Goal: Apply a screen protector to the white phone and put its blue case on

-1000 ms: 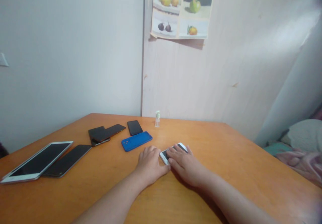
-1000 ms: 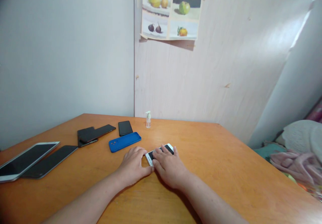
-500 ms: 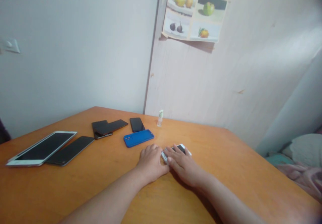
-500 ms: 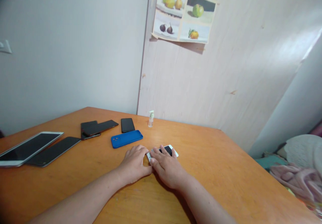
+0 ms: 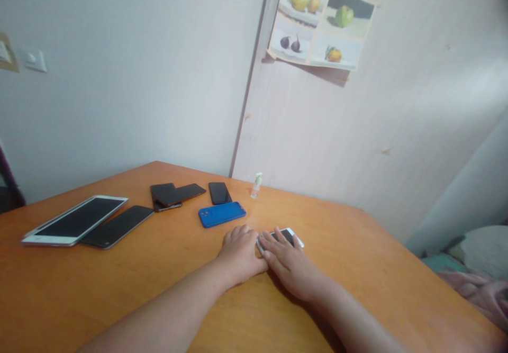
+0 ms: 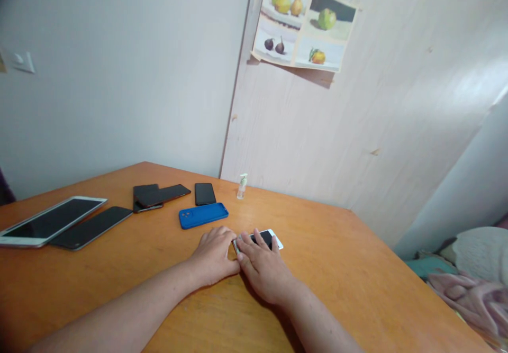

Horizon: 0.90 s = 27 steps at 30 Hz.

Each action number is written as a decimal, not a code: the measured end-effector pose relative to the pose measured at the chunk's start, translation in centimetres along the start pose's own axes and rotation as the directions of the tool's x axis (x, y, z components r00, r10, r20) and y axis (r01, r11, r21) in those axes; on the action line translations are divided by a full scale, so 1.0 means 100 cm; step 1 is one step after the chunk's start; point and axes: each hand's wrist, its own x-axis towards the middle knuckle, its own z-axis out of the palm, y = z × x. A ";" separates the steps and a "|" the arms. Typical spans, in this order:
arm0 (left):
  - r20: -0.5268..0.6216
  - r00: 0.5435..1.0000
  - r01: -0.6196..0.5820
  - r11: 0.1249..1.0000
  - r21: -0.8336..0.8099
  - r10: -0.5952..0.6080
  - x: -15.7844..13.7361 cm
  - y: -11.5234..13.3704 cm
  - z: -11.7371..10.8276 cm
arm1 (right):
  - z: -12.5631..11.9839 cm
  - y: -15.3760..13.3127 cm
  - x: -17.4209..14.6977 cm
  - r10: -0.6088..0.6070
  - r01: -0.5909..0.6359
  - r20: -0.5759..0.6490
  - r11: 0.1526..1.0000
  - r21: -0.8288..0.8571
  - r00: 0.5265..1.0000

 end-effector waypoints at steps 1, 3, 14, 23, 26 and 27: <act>0.002 1.000 0.001 1.000 -0.004 -0.001 0.000 0.000 -0.001 | 0.000 -0.002 0.000 -0.027 0.027 0.008 1.000 0.005 1.000; 0.012 1.000 0.005 1.000 -0.008 -0.004 -0.001 0.001 -0.002 | -0.001 0.004 0.001 0.040 -0.040 0.002 0.999 -0.022 0.999; 0.031 0.999 0.006 1.000 0.002 -0.006 -0.001 0.002 -0.006 | -0.004 0.010 -0.001 0.096 -0.095 0.008 0.993 -0.064 0.995; 0.050 0.999 0.002 1.000 -0.002 -0.002 -0.001 0.003 -0.009 | -0.036 -0.004 -0.036 -0.054 0.049 0.166 0.998 0.029 0.985; 0.047 0.999 0.004 1.000 -0.015 -0.003 0.000 0.003 -0.007 | -0.030 -0.004 -0.029 -0.057 0.057 0.124 0.998 0.006 0.991; 0.046 0.999 0.007 1.000 -0.017 -0.006 0.000 0.002 -0.007 | -0.025 -0.005 -0.023 -0.061 0.061 0.099 0.998 -0.002 0.993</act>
